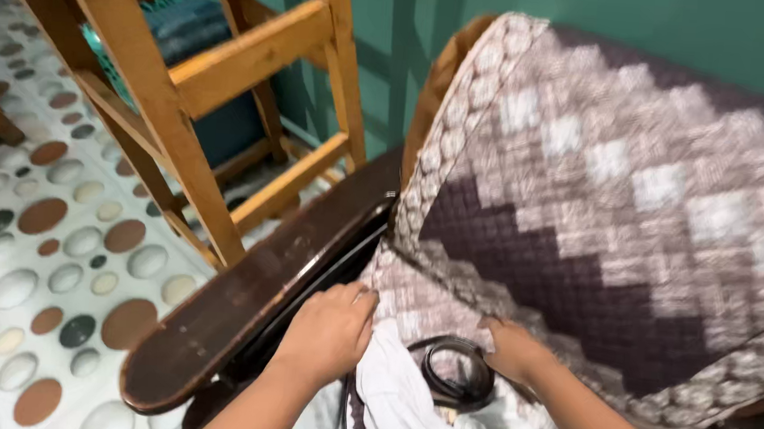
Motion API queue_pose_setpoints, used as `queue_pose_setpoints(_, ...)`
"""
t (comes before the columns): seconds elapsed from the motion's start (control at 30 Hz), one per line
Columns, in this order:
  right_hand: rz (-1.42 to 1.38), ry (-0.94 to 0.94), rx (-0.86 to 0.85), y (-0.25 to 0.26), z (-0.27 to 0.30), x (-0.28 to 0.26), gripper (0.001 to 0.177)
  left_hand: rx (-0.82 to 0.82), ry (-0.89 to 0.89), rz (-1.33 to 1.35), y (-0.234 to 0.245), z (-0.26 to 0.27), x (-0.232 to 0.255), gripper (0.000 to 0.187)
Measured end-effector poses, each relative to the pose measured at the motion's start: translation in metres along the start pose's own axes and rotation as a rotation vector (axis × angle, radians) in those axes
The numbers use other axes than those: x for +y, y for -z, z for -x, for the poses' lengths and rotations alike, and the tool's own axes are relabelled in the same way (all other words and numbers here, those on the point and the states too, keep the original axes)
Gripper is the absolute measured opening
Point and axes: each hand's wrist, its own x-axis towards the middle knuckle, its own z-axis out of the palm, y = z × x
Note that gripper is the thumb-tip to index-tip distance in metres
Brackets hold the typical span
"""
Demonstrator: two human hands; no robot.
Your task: The person picks up several belts and a small metal pot from a chair and places them on a wooden table. The person then folds a white cloth and a patterned cloth and places them on the table.
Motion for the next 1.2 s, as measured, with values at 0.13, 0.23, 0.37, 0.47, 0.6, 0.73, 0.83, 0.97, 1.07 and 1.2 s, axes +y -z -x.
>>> queue_pose_setpoints(0.13,-0.015,-0.025,-0.004,-0.046,-0.028,0.011,0.072,0.022,0.032,0.029,-0.045,-0.007,-0.010,0.032)
queue_pose_setpoints(0.23,-0.005,-0.047,0.018,-0.069,-0.044,0.008,0.083,0.023,0.024,0.018,-0.065,-0.008,-0.016,0.033)
queue_pose_setpoints(0.37,0.067,-0.173,0.005,-0.086,-0.051,-0.004,0.074,0.055,0.000,0.032,-0.077,-0.003,-0.029,0.032)
queue_pose_setpoints(0.47,0.185,-0.269,-0.021,-0.093,-0.044,-0.007,0.047,0.018,0.026,0.051,-0.077,0.004,-0.034,0.030)
queue_pose_setpoints(0.6,0.184,-0.324,-0.038,-0.065,-0.027,-0.012,0.039,0.007,0.059,0.111,-0.067,0.009,-0.037,0.035)
queue_pose_setpoints(0.73,0.200,-0.254,0.114,-0.008,0.002,-0.034,0.046,0.041,0.126,0.168,-0.041,0.015,-0.027,0.029)
queue_pose_setpoints(0.83,0.054,-0.297,0.139,0.055,0.024,-0.051,0.048,0.018,0.193,0.232,-0.013,0.019,-0.009,0.028)
queue_pose_setpoints(0.97,-0.088,-0.199,0.307,0.145,0.061,-0.090,0.056,0.032,0.283,0.358,0.028,0.003,0.017,0.032)
queue_pose_setpoints(1.07,-0.239,-0.185,0.272,0.200,0.100,-0.144,0.057,0.196,0.349,0.533,0.057,-0.017,0.039,0.042)
queue_pose_setpoints(1.2,-0.715,0.164,0.276,0.261,0.141,-0.200,0.049,0.417,0.695,0.867,0.102,-0.054,0.046,0.079)
